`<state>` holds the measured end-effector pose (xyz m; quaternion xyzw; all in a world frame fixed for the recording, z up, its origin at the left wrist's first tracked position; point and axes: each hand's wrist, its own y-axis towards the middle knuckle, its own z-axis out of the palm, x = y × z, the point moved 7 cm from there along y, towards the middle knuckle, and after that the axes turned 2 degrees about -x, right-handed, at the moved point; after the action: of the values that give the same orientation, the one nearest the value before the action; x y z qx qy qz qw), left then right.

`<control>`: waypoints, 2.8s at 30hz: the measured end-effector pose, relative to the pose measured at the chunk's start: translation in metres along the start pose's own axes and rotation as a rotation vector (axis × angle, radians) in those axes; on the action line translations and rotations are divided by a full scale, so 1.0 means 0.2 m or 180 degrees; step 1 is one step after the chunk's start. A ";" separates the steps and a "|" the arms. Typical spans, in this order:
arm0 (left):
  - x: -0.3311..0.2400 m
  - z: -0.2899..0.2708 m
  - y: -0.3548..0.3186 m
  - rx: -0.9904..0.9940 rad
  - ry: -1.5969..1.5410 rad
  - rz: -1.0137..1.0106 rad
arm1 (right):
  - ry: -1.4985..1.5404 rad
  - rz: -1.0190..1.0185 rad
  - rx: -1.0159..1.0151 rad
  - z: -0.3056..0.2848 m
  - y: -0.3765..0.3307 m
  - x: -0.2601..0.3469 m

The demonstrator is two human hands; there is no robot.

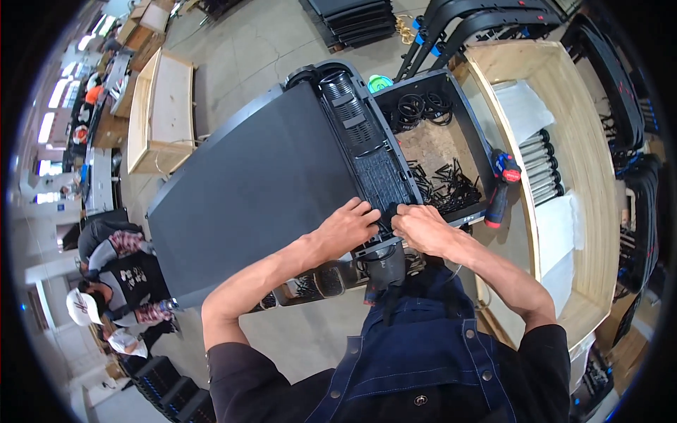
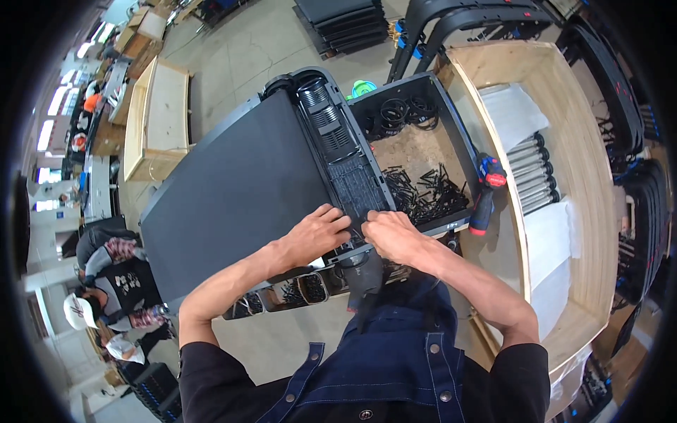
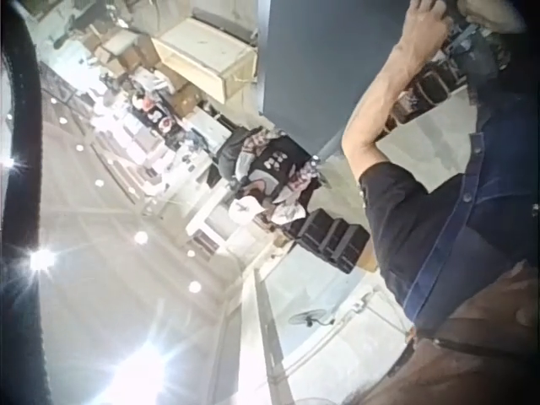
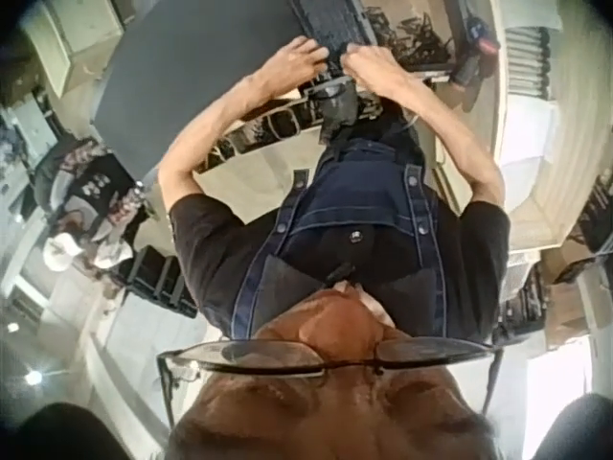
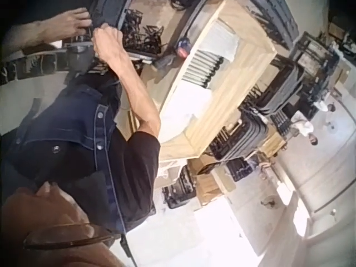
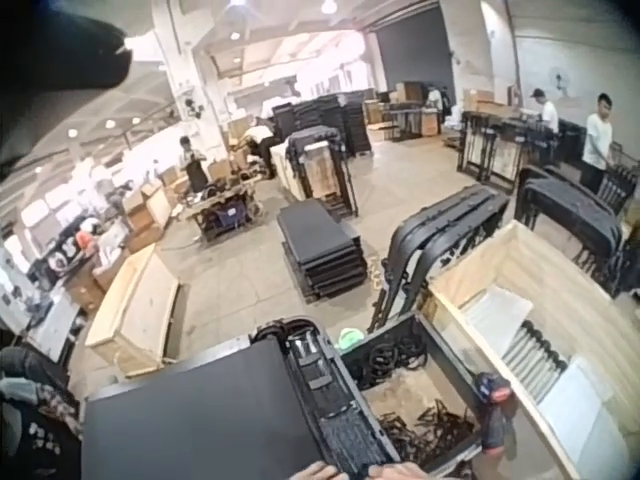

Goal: Assembling components of a treadmill using electric and pneumatic screwdrivers in a manufacturing setting.

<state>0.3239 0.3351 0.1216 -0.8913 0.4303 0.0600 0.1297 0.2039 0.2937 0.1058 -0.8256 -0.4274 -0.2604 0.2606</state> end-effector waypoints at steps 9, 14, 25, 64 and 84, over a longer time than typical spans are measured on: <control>0.10 0.06 0.07 0.0332 -0.0229 0.0583 | 0.0379 -0.0066 -0.0118 0.04 0.04 -0.01; 0.15 0.08 0.10 0.0956 -0.0913 0.0612 | 0.0476 0.0013 -0.0045 0.10 0.06 0.01; 0.16 0.17 0.17 0.1422 -0.0951 0.0499 | -0.0298 0.0299 -0.0523 0.14 -0.07 0.15; 0.12 0.12 0.21 0.2199 -0.0989 0.0063 | 0.4521 0.2207 -0.0992 0.23 -0.96 -0.65; 0.14 0.18 0.20 0.2176 -0.1001 0.0148 | 0.3999 0.2466 0.0165 0.05 -0.79 -0.78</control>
<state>0.3101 0.3007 0.0740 -0.7665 0.4204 0.0519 0.4827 -0.0056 0.2897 0.0297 -0.6063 0.1185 -0.5632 0.5488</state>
